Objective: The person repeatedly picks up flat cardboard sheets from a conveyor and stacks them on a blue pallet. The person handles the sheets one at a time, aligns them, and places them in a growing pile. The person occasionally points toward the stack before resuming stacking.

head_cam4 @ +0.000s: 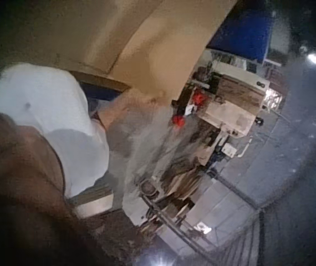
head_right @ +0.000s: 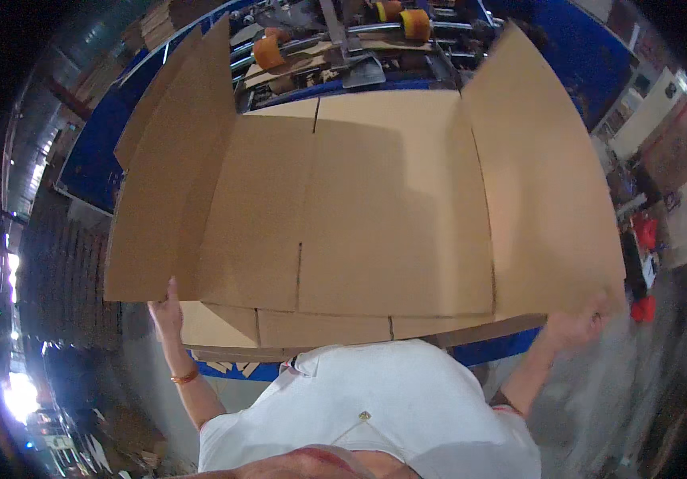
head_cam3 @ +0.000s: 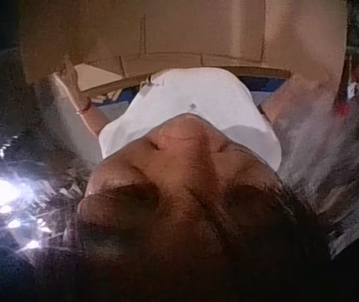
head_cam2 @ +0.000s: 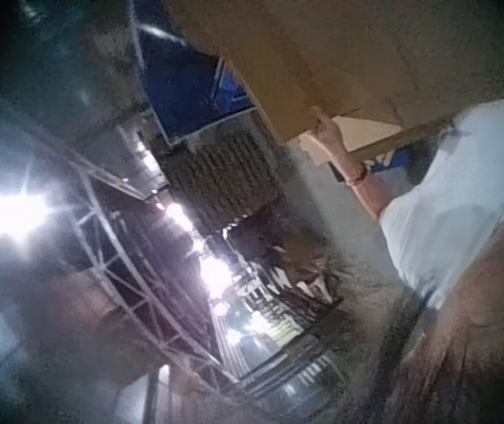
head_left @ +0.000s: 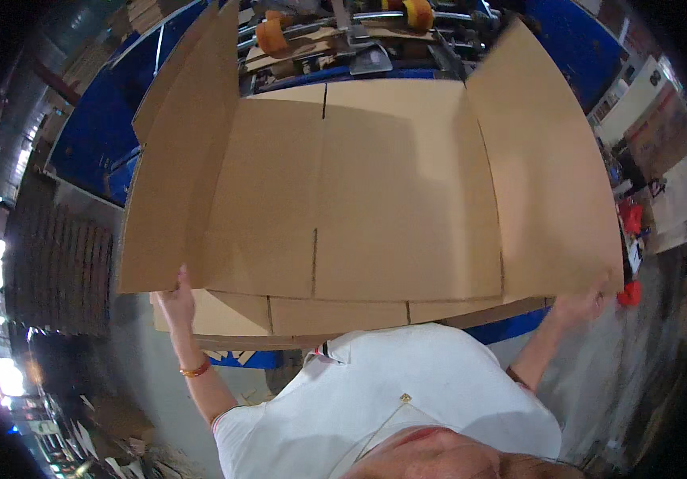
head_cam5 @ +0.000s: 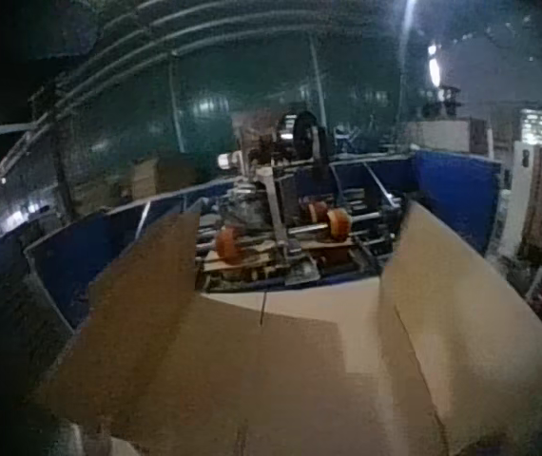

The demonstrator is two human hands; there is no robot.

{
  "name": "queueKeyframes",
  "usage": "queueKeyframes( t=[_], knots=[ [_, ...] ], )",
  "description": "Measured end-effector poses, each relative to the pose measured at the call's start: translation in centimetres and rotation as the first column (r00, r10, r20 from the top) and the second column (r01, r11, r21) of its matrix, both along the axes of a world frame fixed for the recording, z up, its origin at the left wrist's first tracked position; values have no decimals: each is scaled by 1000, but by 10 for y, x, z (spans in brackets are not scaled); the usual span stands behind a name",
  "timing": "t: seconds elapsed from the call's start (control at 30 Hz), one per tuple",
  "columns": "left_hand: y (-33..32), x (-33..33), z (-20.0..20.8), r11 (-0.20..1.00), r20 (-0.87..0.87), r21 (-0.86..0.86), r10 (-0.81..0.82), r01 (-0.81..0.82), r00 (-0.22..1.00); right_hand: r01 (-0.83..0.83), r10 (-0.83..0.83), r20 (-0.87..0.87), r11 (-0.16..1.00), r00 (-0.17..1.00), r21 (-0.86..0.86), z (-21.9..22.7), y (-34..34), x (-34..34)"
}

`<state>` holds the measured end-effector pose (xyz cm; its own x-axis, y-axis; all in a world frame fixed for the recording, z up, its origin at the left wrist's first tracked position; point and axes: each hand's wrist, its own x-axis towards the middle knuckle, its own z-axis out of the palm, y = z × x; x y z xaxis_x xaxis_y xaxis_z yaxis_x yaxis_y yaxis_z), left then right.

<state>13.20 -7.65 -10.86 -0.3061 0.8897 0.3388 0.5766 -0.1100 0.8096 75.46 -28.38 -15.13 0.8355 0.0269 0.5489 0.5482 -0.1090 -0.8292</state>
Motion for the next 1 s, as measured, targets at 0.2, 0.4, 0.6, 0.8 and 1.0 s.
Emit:
queueKeyframes(
  t=[0.2, 0.4, 0.6, 0.8, 1.0],
  knots=[
    [14, 77, -27, 884, -279, 162, -384, 437, 880, -244, 424, 536, 894, 730, -375, 13, 92, -48],
    [0, 151, -59, 704, -667, -268, -628, 658, 400, -394, 781, 332, 572, 528, -719, -10, 107, -108],
    [6, 161, -71, 674, -673, -324, -658, 663, 340, -213, 868, 296, 402, 399, -890, -39, 119, -123],
    [50, 166, -75, 697, -687, -232, -611, 678, 393, -279, 857, 283, 425, 431, -861, -33, 154, -118],
    [144, 190, -77, 754, -781, -148, -487, 640, 392, -323, 836, 310, 478, 452, -817, -43, 254, -92]
  ],
)
